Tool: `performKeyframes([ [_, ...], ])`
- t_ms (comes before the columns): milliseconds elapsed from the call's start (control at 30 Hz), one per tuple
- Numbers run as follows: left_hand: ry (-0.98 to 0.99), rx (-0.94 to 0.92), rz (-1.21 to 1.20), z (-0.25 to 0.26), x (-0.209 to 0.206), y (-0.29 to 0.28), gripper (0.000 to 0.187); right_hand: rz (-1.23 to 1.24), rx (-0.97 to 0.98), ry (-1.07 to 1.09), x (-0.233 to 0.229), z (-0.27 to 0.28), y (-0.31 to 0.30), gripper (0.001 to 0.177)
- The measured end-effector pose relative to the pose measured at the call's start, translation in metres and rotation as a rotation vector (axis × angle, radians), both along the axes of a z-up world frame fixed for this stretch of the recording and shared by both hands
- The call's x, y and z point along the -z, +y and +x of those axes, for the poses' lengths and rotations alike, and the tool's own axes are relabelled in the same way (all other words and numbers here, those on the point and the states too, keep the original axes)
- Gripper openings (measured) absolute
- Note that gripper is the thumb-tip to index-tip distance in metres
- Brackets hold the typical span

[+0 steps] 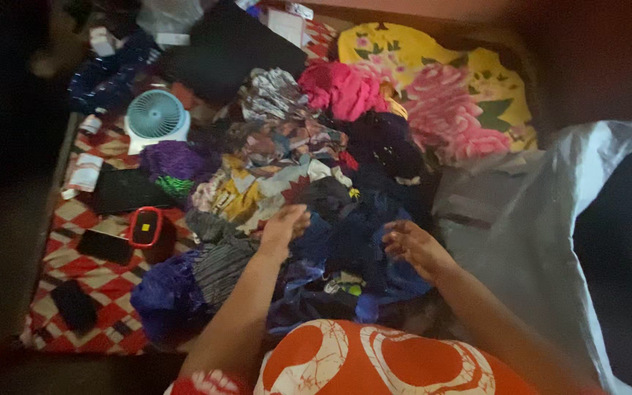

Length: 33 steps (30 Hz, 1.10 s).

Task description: The person folds various items of clothing by hand on a bed and places them into a large white bag.

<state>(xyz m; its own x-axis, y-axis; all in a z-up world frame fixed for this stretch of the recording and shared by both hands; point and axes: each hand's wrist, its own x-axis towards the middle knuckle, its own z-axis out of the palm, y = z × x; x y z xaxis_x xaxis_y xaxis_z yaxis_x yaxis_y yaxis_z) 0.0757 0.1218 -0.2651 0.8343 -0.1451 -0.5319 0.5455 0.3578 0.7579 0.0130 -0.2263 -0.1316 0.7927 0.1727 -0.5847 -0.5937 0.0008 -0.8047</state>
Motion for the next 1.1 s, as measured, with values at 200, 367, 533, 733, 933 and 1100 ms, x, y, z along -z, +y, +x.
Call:
performKeyframes([
  [200, -0.806, 0.127, 1.012, 0.032, 0.037, -0.066, 0.07, 0.037, 0.036, 0.058, -0.008, -0.02, 0.007, 0.045],
  [367, -0.23, 0.726, 0.973, 0.004, 0.061, -0.063, 0.12, 0.011, 0.025, 0.141, -0.01, -0.032, 0.014, 0.04],
  [533, -0.459, 0.975, 0.96, -0.04, 0.084, -0.057, 0.051, -0.019, -0.055, 0.206, -0.002, -0.032, 0.019, 0.038],
  [733, -0.384, 0.802, 0.803, -0.049, 0.057, -0.029, 0.057, 0.047, -0.067, 0.234, 0.011, -0.018, 0.03, 0.036],
  [933, -0.416, 0.706, 0.881, -0.049, 0.02, -0.023, 0.051, 0.026, -0.122, 0.235, 0.003, 0.005, 0.056, 0.034],
  [1100, -0.787, 0.244, 0.879, -0.04, 0.085, -0.024, 0.033, 0.0, -0.161, 0.253, 0.002, 0.009, 0.064, 0.035],
])
